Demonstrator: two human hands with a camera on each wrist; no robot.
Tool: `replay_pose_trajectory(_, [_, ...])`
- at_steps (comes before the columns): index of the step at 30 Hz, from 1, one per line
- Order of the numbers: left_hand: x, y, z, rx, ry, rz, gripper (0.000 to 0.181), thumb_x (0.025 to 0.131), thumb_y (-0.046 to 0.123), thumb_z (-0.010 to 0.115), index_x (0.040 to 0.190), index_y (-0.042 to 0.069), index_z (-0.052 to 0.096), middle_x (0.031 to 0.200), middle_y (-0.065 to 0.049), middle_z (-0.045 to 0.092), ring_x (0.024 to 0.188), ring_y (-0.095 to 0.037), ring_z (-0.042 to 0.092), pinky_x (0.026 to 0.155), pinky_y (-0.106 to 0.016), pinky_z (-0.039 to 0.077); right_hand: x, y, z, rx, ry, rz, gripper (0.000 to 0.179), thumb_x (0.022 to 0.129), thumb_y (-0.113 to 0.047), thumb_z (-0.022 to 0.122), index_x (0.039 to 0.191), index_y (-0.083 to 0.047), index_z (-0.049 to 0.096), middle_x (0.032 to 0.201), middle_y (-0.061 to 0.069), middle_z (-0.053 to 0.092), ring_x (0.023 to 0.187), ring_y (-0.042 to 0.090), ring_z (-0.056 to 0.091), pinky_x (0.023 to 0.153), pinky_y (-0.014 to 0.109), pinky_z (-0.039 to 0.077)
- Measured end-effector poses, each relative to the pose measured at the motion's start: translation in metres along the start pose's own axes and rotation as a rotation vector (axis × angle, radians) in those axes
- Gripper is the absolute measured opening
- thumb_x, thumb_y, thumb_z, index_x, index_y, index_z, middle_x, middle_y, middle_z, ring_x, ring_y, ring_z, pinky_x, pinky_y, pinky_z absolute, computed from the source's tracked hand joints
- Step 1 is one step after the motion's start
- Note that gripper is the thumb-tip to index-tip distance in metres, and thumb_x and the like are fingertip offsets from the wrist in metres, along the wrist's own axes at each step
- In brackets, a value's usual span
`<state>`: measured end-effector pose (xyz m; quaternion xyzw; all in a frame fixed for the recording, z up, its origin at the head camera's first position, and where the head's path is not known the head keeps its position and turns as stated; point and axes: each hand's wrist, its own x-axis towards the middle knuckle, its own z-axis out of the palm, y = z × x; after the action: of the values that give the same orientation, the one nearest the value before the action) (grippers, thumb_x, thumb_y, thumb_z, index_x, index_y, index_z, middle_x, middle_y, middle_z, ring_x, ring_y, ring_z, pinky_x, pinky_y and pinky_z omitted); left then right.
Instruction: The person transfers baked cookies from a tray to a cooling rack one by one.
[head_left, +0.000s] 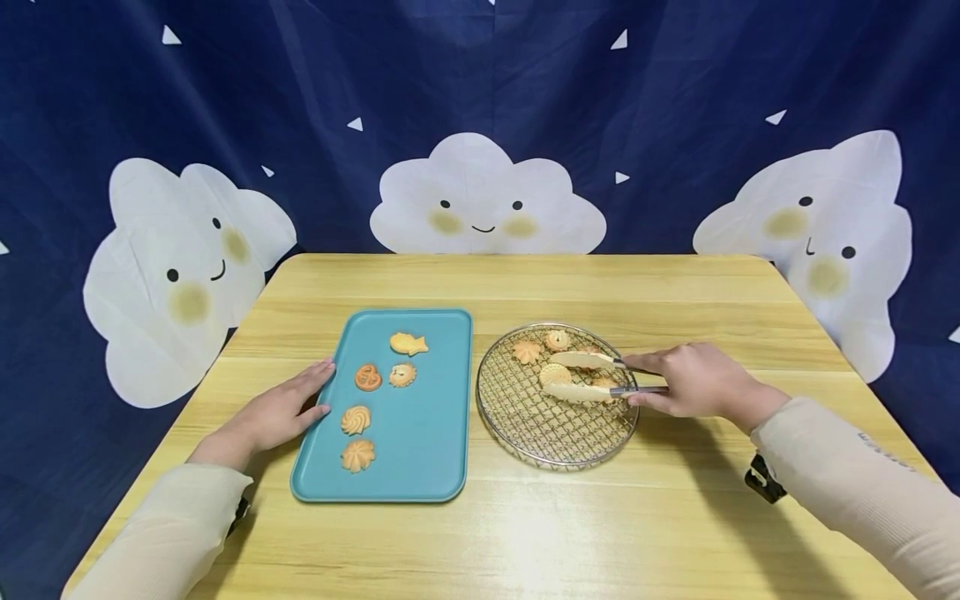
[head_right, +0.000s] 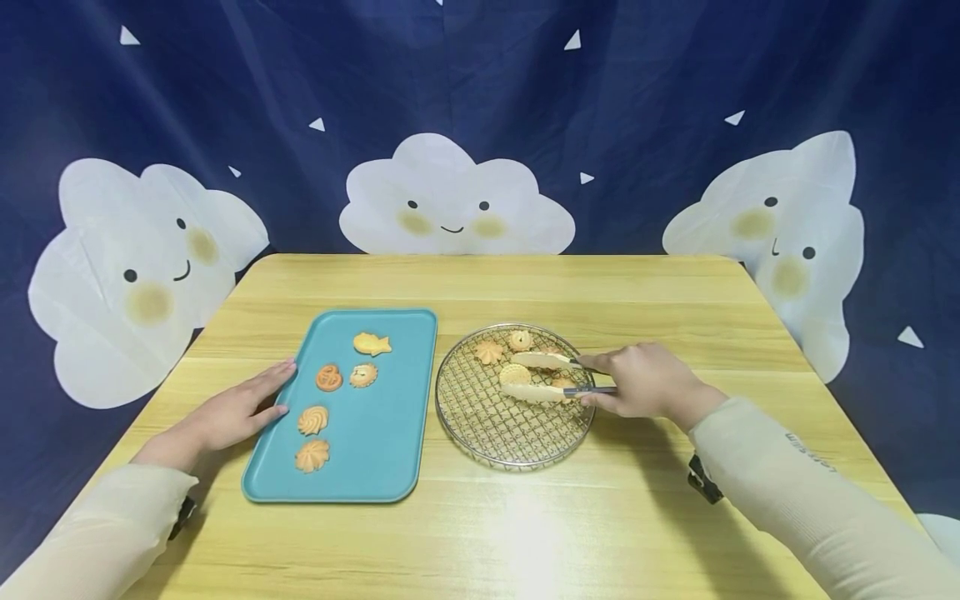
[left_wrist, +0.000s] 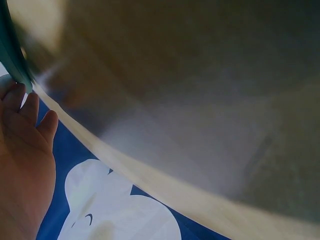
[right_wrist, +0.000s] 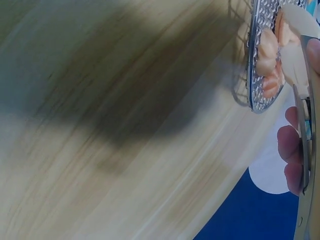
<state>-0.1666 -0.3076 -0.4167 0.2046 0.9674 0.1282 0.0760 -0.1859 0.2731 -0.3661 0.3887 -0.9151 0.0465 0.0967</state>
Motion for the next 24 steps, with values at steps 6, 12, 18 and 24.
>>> replay_pose_trajectory(6, [0.0, 0.001, 0.0, -0.003, 0.001, -0.002, 0.068, 0.099, 0.035, 0.051, 0.15, 0.0, 0.024, 0.154, -0.02, 0.022, 0.139, -0.04, 0.021, 0.108, -0.056, 0.023, 0.003, -0.002, -0.007, 0.029, 0.021, 0.033, 0.059, 0.08, -0.046, 0.074, 0.122, -0.005, 0.066, 0.076, 0.003, 0.069, 0.046, 0.001, 0.046, 0.052, 0.041, 0.053])
replay_pose_trajectory(12, [0.0, 0.0, 0.001, -0.002, 0.005, 0.001, 0.067, 0.099, 0.036, 0.051, 0.15, 0.0, 0.025, 0.154, -0.019, 0.022, 0.139, -0.04, 0.021, 0.108, -0.056, 0.023, 0.008, -0.007, -0.01, 0.026, 0.012, 0.084, 0.068, 0.08, -0.052, 0.071, 0.129, -0.006, 0.06, 0.053, -0.014, 0.043, 0.039, -0.003, 0.031, 0.044, 0.034, 0.046])
replay_pose_trajectory(18, [0.0, 0.0, 0.001, -0.005, 0.005, 0.001, 0.067, 0.099, 0.036, 0.051, 0.15, 0.0, 0.025, 0.154, -0.019, 0.022, 0.139, -0.04, 0.021, 0.108, -0.056, 0.023, 0.014, -0.012, -0.008, 0.032, -0.003, 0.131, 0.078, 0.08, -0.058, 0.066, 0.135, -0.005, 0.053, 0.072, -0.001, 0.061, 0.038, -0.001, 0.033, 0.041, 0.028, 0.041])
replay_pose_trajectory(24, [0.0, 0.0, 0.001, -0.003, 0.006, 0.0, 0.067, 0.099, 0.036, 0.051, 0.15, 0.0, 0.025, 0.154, -0.019, 0.022, 0.139, -0.04, 0.021, 0.108, -0.056, 0.023, 0.027, -0.021, -0.003, 0.021, -0.024, 0.159, 0.087, 0.077, -0.063, 0.065, 0.14, -0.006, 0.047, 0.112, 0.018, 0.066, 0.036, 0.003, 0.034, 0.036, 0.025, 0.033])
